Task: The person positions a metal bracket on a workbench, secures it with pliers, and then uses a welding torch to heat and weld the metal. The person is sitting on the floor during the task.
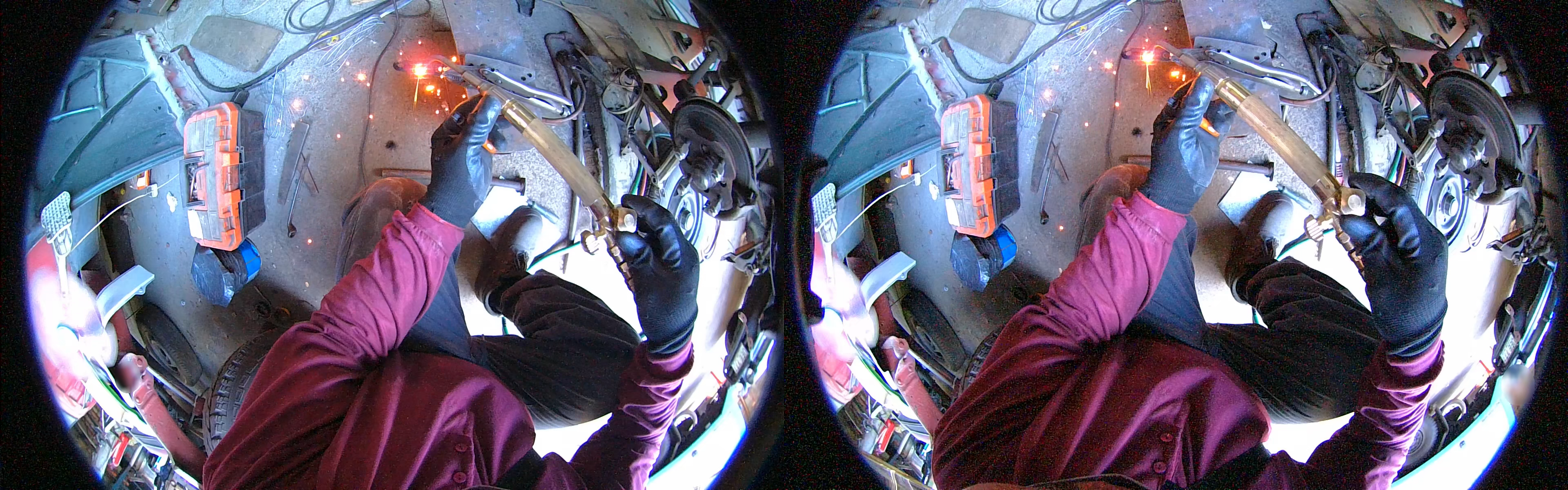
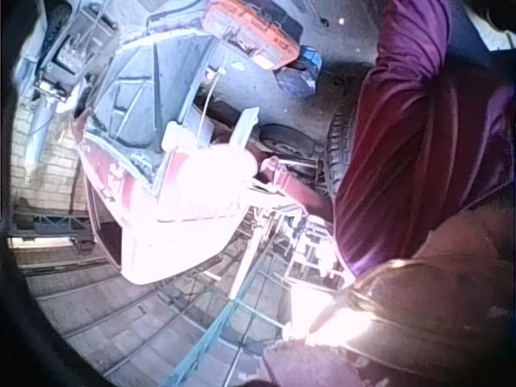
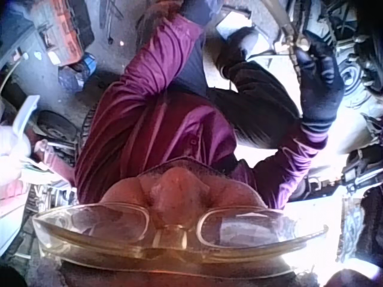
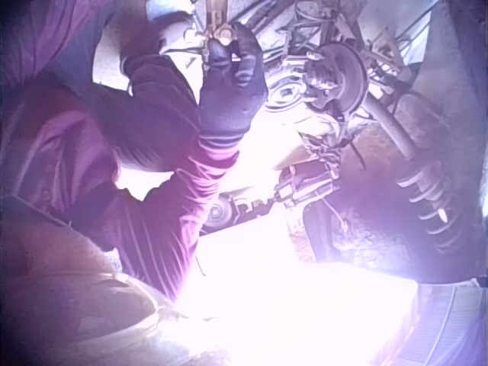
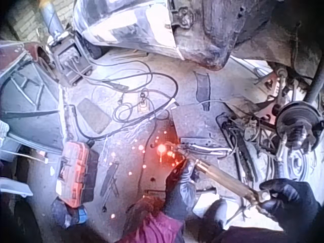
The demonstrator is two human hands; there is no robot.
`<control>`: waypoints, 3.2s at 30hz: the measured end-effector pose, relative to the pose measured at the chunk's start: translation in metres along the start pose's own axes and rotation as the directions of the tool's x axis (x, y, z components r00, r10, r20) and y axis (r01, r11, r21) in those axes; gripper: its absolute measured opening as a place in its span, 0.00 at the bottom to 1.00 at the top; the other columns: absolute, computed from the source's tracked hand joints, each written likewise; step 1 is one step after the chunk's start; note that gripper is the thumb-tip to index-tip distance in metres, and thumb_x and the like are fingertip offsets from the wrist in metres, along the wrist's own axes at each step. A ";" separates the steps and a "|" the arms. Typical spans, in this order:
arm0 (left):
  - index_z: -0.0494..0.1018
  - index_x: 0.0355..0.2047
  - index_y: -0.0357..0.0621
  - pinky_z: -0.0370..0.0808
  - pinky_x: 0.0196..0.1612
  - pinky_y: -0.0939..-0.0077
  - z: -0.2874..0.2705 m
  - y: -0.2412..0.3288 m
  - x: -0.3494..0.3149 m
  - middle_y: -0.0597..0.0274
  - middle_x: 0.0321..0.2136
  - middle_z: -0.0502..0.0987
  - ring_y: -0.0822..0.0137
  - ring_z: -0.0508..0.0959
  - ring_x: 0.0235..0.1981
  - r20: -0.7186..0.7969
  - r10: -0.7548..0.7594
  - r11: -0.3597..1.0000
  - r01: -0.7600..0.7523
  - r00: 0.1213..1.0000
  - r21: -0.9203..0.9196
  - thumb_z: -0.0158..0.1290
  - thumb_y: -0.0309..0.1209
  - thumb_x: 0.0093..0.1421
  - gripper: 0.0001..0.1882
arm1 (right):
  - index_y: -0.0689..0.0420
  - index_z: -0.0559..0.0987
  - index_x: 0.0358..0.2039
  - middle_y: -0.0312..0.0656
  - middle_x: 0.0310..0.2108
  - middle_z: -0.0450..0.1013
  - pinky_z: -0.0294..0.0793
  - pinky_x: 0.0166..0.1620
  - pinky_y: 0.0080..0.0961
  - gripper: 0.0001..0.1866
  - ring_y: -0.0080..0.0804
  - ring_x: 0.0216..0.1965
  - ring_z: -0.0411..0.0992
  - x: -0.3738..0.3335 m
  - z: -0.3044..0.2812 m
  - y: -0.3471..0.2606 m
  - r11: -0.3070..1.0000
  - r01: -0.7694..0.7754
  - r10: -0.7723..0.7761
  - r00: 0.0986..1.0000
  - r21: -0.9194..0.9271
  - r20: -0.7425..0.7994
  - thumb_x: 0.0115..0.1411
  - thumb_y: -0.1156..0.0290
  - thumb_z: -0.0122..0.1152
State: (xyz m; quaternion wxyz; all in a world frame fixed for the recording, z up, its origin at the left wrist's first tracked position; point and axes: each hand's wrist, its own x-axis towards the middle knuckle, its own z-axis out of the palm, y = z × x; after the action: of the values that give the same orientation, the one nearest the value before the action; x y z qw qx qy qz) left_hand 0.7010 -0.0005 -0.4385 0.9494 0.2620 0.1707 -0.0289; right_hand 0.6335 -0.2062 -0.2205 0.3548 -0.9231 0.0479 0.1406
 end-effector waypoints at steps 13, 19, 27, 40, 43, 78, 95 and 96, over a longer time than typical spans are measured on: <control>0.80 0.48 0.50 0.79 0.56 0.66 -0.003 0.003 0.000 0.67 0.44 0.83 0.70 0.82 0.46 0.060 -0.013 0.998 0.010 0.998 0.060 0.60 0.36 0.70 0.10 | 0.56 0.81 0.49 0.34 0.37 0.79 0.74 0.40 0.20 0.16 0.18 0.34 0.72 -0.005 0.005 -0.001 0.999 -0.035 0.035 0.998 0.003 -0.046 0.61 0.77 0.72; 0.80 0.47 0.52 0.79 0.55 0.66 -0.004 0.002 0.000 0.68 0.44 0.83 0.70 0.82 0.46 0.021 -0.036 0.999 0.035 0.999 0.024 0.60 0.35 0.69 0.08 | 0.56 0.81 0.49 0.34 0.37 0.79 0.74 0.39 0.21 0.17 0.18 0.32 0.72 -0.002 0.005 0.001 0.986 -0.115 0.119 0.993 0.123 -0.026 0.60 0.77 0.72; 0.79 0.48 0.52 0.79 0.54 0.66 -0.009 0.000 0.005 0.68 0.42 0.82 0.70 0.81 0.46 0.049 -0.041 0.999 0.042 0.998 -0.008 0.61 0.35 0.69 0.09 | 0.58 0.80 0.49 0.34 0.35 0.78 0.74 0.39 0.20 0.17 0.18 0.33 0.71 -0.001 0.010 0.002 0.989 -0.075 0.082 0.995 0.128 -0.050 0.59 0.77 0.73; 0.78 0.50 0.51 0.77 0.57 0.63 -0.008 0.000 0.009 0.66 0.45 0.83 0.68 0.81 0.48 0.058 -0.067 0.998 0.067 0.996 0.001 0.59 0.38 0.70 0.11 | 0.56 0.80 0.51 0.31 0.30 0.70 0.68 0.34 0.18 0.18 0.17 0.30 0.65 0.000 0.011 0.005 0.987 -0.099 0.105 0.994 0.123 -0.042 0.61 0.73 0.73; 0.78 0.51 0.51 0.77 0.57 0.63 -0.008 0.000 0.009 0.66 0.45 0.82 0.68 0.81 0.48 0.065 -0.049 0.998 0.052 0.997 -0.046 0.59 0.38 0.70 0.12 | 0.56 0.80 0.51 0.30 0.29 0.70 0.67 0.33 0.18 0.18 0.16 0.29 0.65 0.001 0.012 0.005 0.993 -0.076 0.081 0.995 0.087 -0.055 0.61 0.73 0.73; 0.79 0.47 0.52 0.77 0.55 0.64 -0.011 -0.004 0.014 0.68 0.40 0.82 0.69 0.80 0.44 0.018 -0.054 0.998 0.054 0.998 -0.033 0.61 0.38 0.69 0.10 | 0.57 0.80 0.51 0.28 0.29 0.71 0.66 0.30 0.16 0.15 0.14 0.27 0.66 0.006 0.014 0.009 0.967 -0.116 0.117 0.993 0.227 0.009 0.64 0.73 0.69; 0.78 0.47 0.51 0.78 0.53 0.67 -0.012 -0.005 0.014 0.66 0.40 0.82 0.69 0.81 0.44 0.069 -0.041 0.996 0.046 0.997 -0.071 0.60 0.37 0.69 0.10 | 0.58 0.80 0.50 0.32 0.33 0.75 0.69 0.34 0.18 0.15 0.16 0.30 0.69 0.006 0.012 0.007 0.977 -0.114 0.115 0.993 0.183 0.003 0.64 0.73 0.69; 0.78 0.48 0.51 0.78 0.53 0.67 -0.011 -0.006 0.014 0.66 0.41 0.82 0.69 0.81 0.44 0.067 -0.043 0.996 0.049 0.997 -0.079 0.60 0.37 0.69 0.10 | 0.58 0.80 0.50 0.32 0.33 0.75 0.69 0.34 0.18 0.15 0.16 0.30 0.69 0.007 0.012 0.008 0.980 -0.106 0.107 0.994 0.171 0.002 0.64 0.73 0.69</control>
State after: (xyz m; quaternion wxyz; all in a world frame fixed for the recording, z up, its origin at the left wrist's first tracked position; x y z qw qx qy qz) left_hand 0.7102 0.0009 -0.4553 0.9634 0.2183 0.1468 -0.0523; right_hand 0.6358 -0.2037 -0.2358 0.4242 -0.8859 0.1104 0.1517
